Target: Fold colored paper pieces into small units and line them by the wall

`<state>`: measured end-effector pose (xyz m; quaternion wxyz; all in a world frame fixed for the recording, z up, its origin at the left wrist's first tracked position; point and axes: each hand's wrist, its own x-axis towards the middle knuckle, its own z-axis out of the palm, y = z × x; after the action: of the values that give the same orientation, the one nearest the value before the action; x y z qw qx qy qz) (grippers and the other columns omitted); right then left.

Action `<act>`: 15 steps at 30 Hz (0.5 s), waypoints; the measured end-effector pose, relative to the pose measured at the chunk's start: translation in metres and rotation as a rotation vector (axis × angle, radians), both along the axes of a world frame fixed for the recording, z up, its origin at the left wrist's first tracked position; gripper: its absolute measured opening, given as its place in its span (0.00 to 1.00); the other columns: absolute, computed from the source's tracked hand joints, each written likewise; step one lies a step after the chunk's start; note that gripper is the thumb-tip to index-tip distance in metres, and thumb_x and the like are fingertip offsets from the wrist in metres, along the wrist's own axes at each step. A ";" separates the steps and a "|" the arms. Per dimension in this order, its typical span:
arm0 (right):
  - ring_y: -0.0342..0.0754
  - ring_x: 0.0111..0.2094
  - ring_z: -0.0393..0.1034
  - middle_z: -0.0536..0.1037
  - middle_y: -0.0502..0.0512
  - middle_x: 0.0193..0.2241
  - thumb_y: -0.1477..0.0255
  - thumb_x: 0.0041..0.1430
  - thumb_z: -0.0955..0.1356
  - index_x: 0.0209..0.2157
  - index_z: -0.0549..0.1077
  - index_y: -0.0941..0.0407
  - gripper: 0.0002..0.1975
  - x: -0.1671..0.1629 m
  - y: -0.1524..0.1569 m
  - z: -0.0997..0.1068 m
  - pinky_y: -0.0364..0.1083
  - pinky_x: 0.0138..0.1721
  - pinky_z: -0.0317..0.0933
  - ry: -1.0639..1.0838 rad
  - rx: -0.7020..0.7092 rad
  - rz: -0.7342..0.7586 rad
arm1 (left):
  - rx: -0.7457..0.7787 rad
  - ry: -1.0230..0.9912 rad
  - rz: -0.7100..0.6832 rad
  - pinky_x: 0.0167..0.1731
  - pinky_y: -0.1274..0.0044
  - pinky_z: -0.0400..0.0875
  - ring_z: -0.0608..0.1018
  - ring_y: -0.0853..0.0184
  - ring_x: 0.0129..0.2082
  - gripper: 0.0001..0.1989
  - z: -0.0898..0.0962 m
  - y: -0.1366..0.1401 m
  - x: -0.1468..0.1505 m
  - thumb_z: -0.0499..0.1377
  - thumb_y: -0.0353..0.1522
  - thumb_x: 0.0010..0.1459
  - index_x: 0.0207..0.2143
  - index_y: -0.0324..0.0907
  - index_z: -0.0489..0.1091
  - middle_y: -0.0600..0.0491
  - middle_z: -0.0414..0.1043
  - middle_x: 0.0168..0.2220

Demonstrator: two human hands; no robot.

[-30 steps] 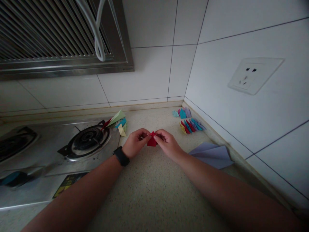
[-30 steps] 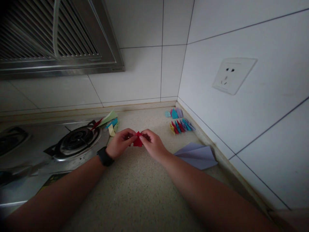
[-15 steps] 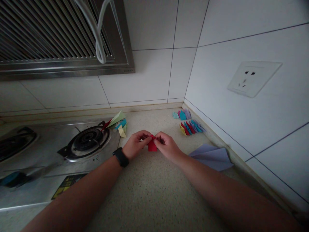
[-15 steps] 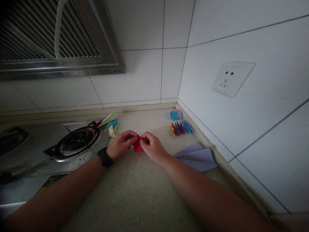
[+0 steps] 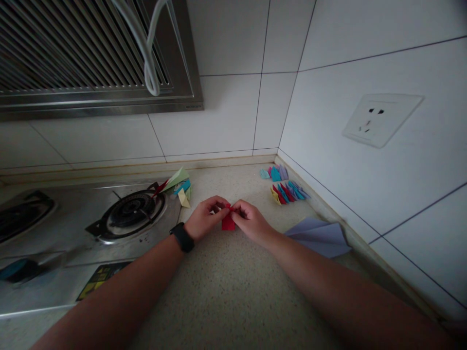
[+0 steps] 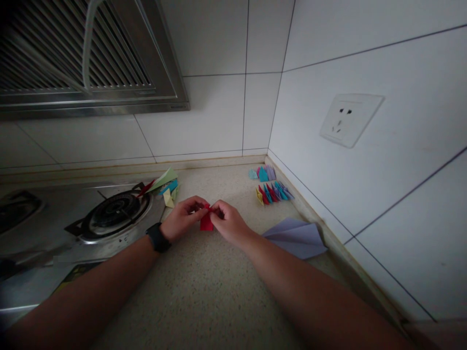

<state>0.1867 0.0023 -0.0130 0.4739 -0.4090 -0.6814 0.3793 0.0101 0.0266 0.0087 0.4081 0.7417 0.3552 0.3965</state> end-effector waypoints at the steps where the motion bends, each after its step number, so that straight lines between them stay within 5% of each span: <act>1: 0.42 0.27 0.64 0.69 0.47 0.25 0.72 0.57 0.64 0.32 0.68 0.55 0.02 0.000 0.000 0.000 0.42 0.30 0.58 0.001 -0.001 0.003 | 0.000 0.001 -0.003 0.31 0.78 0.67 0.74 0.70 0.30 0.11 0.000 0.000 0.000 0.59 0.37 0.58 0.39 0.39 0.71 0.50 0.74 0.34; 15: 0.42 0.28 0.66 0.72 0.49 0.27 0.70 0.58 0.64 0.33 0.69 0.55 0.04 -0.001 0.001 -0.003 0.42 0.30 0.59 -0.006 -0.010 0.014 | -0.035 -0.038 0.046 0.26 0.79 0.67 0.72 0.71 0.25 0.12 -0.005 0.003 -0.001 0.61 0.39 0.56 0.34 0.38 0.73 0.51 0.74 0.28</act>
<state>0.1855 0.0030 -0.0156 0.4669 -0.4077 -0.6839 0.3848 0.0092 0.0296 0.0037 0.4183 0.7185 0.3711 0.4135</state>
